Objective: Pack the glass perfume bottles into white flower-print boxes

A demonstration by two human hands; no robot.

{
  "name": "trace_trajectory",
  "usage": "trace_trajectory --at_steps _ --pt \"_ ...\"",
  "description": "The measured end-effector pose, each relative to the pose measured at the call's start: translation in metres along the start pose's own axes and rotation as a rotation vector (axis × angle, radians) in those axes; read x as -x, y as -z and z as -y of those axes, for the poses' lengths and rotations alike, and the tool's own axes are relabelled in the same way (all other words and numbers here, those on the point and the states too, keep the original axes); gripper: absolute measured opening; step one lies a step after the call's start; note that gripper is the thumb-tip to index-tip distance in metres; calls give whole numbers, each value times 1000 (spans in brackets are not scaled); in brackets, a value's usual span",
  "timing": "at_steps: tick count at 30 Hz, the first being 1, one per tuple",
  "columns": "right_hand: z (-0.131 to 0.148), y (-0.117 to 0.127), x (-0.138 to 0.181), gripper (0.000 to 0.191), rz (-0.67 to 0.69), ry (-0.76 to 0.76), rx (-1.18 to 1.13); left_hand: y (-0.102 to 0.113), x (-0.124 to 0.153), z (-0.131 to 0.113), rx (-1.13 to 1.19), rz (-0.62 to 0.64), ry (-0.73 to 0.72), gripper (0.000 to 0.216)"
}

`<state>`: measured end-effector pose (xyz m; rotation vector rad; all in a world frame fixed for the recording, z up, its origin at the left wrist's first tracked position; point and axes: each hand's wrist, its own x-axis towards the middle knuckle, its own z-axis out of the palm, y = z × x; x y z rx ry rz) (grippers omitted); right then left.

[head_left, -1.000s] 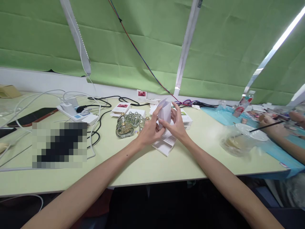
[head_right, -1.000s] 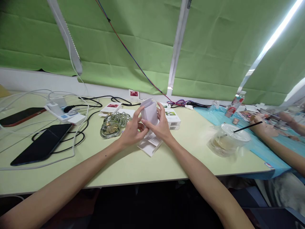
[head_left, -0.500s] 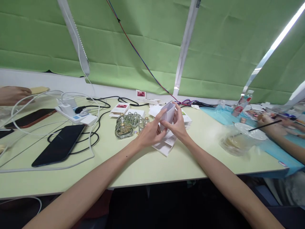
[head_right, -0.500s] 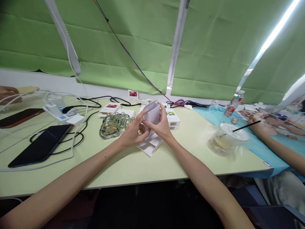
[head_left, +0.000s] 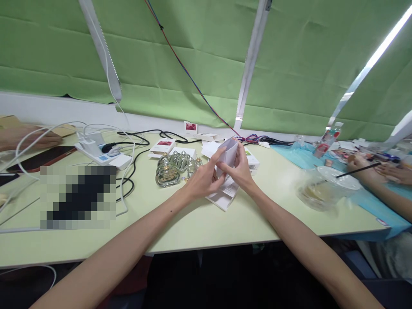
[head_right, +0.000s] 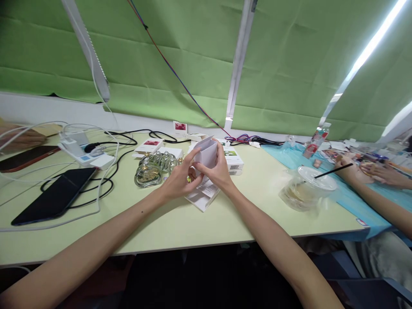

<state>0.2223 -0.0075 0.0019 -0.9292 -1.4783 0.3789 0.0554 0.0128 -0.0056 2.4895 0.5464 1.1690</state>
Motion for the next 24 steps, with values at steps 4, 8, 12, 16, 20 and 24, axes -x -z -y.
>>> trace_trajectory --at_steps 4,8,12,16,20,24 --pt "0 0 1 94 -11 10 -5 0 0 0 -13 -7 -8 85" --pt "0 0 2 92 -7 10 21 0 0 -2 -14 -7 -4 86" --pt "1 0 1 93 -14 9 58 0 0 -2 -12 -18 -22 89" --pt "1 0 1 93 -9 18 62 -2 0 -1 -2 -40 -39 95" --pt "1 0 1 93 -4 18 73 -4 0 -1 28 -46 -29 101" --pt "0 0 2 92 0 34 78 -4 0 -1 32 -40 -1 103"
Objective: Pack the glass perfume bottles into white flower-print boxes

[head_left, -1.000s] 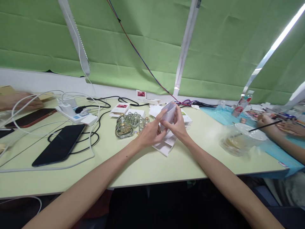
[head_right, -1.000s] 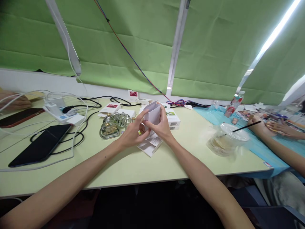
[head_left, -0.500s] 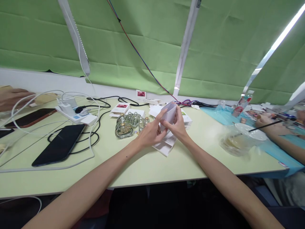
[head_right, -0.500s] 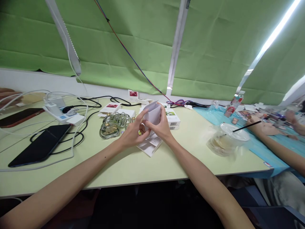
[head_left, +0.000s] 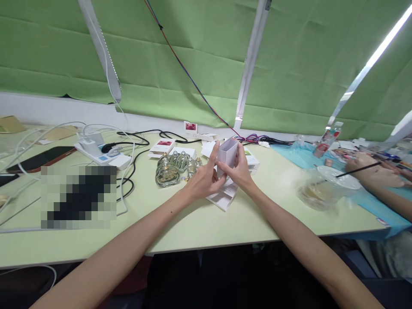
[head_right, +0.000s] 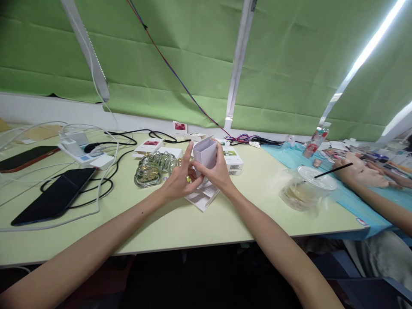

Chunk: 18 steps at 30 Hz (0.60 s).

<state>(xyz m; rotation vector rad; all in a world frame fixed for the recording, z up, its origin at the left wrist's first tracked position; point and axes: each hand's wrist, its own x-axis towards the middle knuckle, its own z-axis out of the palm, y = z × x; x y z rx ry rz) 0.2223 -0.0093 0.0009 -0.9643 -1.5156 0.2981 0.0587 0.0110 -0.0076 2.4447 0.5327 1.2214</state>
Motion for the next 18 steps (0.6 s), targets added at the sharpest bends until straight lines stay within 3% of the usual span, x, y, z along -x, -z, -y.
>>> trace_trajectory --at_steps 11,18 --pt "-2 0 0 82 -6 -12 19 2 0 -3 27 -5 -17 86" --pt "-1 0 1 87 -7 -30 -27 1 -1 -1 17 -17 -40 82"
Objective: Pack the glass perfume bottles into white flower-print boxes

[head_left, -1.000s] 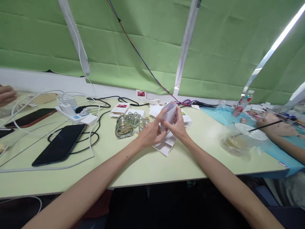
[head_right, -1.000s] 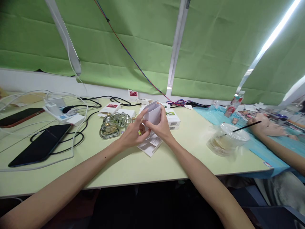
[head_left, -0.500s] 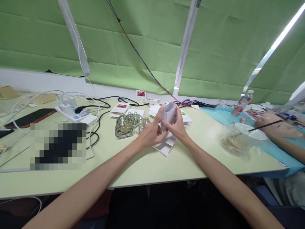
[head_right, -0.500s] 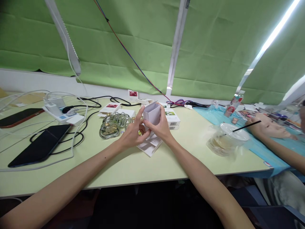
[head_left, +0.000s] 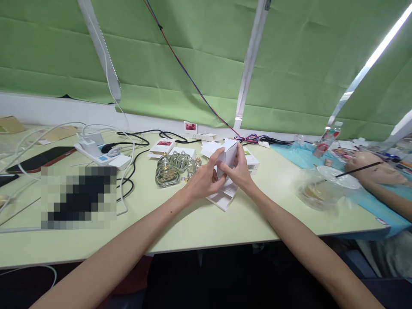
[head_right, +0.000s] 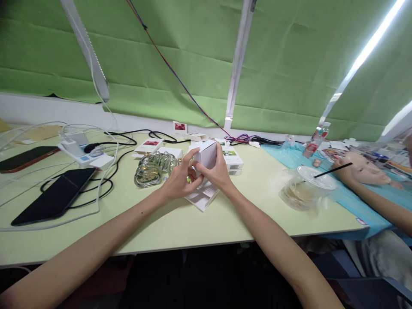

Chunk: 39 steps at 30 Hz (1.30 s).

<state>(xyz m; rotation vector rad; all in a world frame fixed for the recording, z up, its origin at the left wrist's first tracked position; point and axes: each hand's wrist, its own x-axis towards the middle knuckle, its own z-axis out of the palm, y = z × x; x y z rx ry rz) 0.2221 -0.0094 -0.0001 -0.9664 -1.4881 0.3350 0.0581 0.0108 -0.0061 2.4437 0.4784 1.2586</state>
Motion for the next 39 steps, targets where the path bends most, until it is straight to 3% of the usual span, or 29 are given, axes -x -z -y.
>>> trace_trajectory --at_steps 39 --pt "6 0 1 82 -10 9 -4 2 0 1 -14 0 -24 78"
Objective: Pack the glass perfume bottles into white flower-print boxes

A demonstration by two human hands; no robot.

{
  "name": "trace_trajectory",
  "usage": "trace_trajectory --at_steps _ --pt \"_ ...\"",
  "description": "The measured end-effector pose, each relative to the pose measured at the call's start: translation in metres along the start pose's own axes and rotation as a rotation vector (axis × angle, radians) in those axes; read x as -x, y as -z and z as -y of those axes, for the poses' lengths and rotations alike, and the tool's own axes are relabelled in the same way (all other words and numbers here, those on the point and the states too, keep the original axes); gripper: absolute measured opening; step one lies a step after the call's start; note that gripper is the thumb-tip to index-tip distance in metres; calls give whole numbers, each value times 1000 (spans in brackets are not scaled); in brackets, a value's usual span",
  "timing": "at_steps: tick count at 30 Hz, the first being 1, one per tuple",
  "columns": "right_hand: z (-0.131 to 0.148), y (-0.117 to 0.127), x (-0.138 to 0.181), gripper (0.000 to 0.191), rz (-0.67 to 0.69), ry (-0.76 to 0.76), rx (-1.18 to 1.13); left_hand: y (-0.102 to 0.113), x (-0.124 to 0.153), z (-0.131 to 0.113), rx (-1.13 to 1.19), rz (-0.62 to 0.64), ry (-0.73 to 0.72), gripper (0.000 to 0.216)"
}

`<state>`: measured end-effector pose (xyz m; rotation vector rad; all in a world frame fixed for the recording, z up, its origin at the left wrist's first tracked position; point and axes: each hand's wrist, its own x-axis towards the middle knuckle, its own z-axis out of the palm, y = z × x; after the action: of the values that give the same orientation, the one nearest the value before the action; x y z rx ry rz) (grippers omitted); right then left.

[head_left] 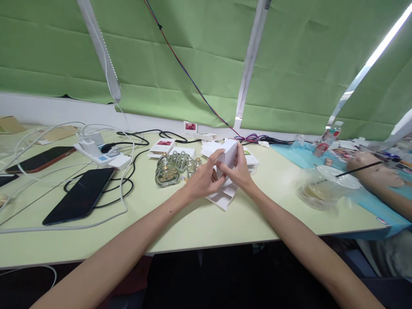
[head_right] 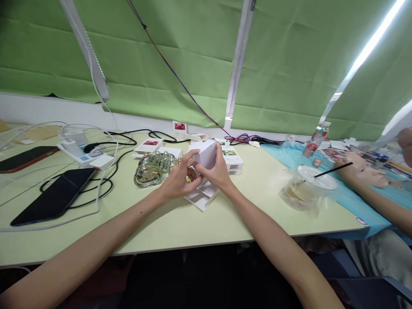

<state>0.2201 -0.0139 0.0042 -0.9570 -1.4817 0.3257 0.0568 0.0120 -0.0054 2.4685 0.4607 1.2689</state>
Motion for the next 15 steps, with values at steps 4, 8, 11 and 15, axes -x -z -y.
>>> trace_trajectory --at_steps 4,8,11,15 --pt "0 0 0 84 0 4 23 0 1 1 5 2 15 79" --pt "1 -1 0 81 3 11 13 0 1 0 21 10 34 79" --pt "0 -1 0 82 1 8 5 0 1 -1 29 14 39 80" --pt "-1 -1 0 85 4 -18 12 0 1 -1 33 12 49 82"
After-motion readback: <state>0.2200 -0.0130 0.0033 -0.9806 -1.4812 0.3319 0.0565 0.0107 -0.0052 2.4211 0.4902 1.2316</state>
